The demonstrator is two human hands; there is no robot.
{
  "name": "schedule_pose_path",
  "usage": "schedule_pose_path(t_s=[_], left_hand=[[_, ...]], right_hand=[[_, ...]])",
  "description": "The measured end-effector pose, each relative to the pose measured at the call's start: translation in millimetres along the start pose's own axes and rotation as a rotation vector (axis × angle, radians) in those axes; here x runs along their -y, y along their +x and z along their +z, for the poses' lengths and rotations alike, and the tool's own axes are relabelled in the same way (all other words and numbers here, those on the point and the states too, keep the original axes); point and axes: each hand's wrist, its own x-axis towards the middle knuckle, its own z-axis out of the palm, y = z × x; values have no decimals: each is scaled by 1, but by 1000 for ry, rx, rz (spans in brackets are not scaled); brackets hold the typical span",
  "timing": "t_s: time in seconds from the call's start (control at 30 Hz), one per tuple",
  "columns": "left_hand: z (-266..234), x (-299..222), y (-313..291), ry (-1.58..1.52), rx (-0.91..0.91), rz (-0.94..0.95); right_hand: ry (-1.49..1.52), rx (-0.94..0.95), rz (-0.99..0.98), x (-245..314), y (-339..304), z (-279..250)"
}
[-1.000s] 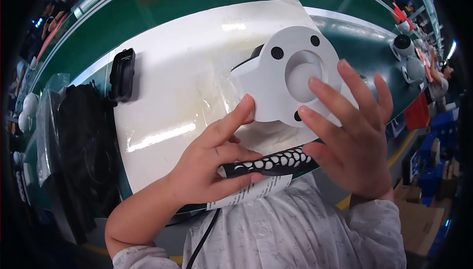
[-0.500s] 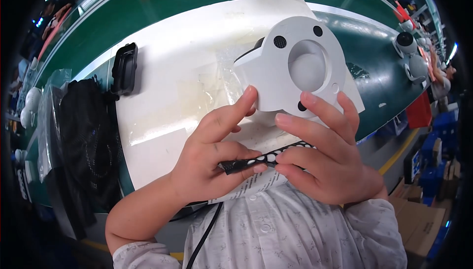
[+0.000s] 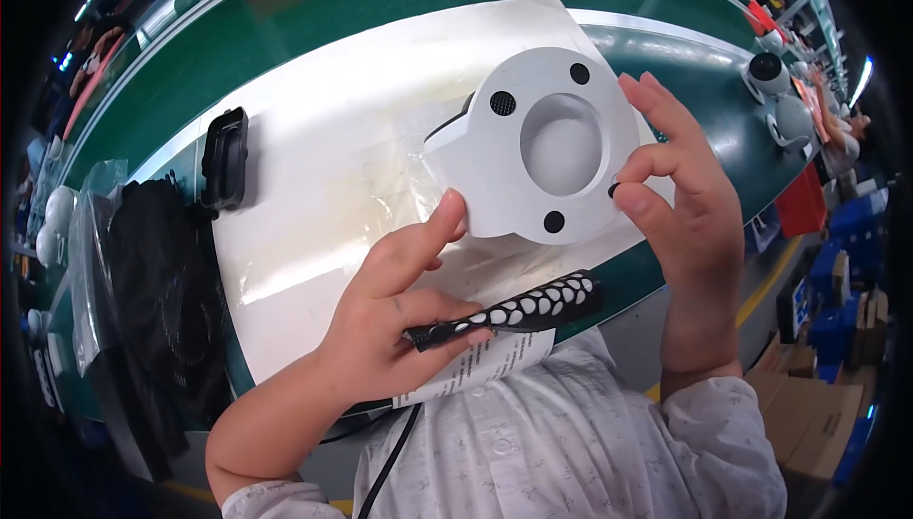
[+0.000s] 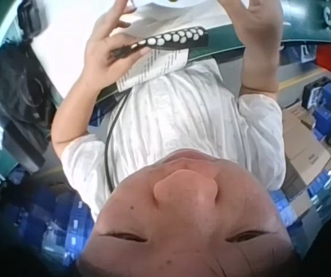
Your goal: Assembling rubber components onto security camera housings on a factory assembly line.
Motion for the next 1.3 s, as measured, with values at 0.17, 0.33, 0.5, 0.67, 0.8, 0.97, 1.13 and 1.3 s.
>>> schedule_pose_path(t_s=[0.17, 0.33, 0.5, 0.67, 0.8, 0.97, 1.13, 1.3], left_hand=[[-1, 0, 0, 13, 8, -2], [1, 2, 0, 3, -9, 23], [1, 2, 0, -1, -10, 20], [1, 3, 0, 0, -14, 21], [1, 2, 0, -3, -9, 24], [1, 3, -2, -1, -2, 11], [-3, 7, -3, 44, 88, 52], [-3, 5, -1, 80, 92, 60]], right_hand=[[2, 22, 21, -3, -2, -2], [54, -25, -31, -4, -3, 0], [29, -58, -67, -5, -3, -1], [-5, -8, -46, -5, 0, -1], [-27, 46, -41, -4, 0, -6], [69, 25, -22, -6, -1, -3], [10, 23, -46, -7, -1, -3], [-503, 60, -198, 6, -9, -16]])
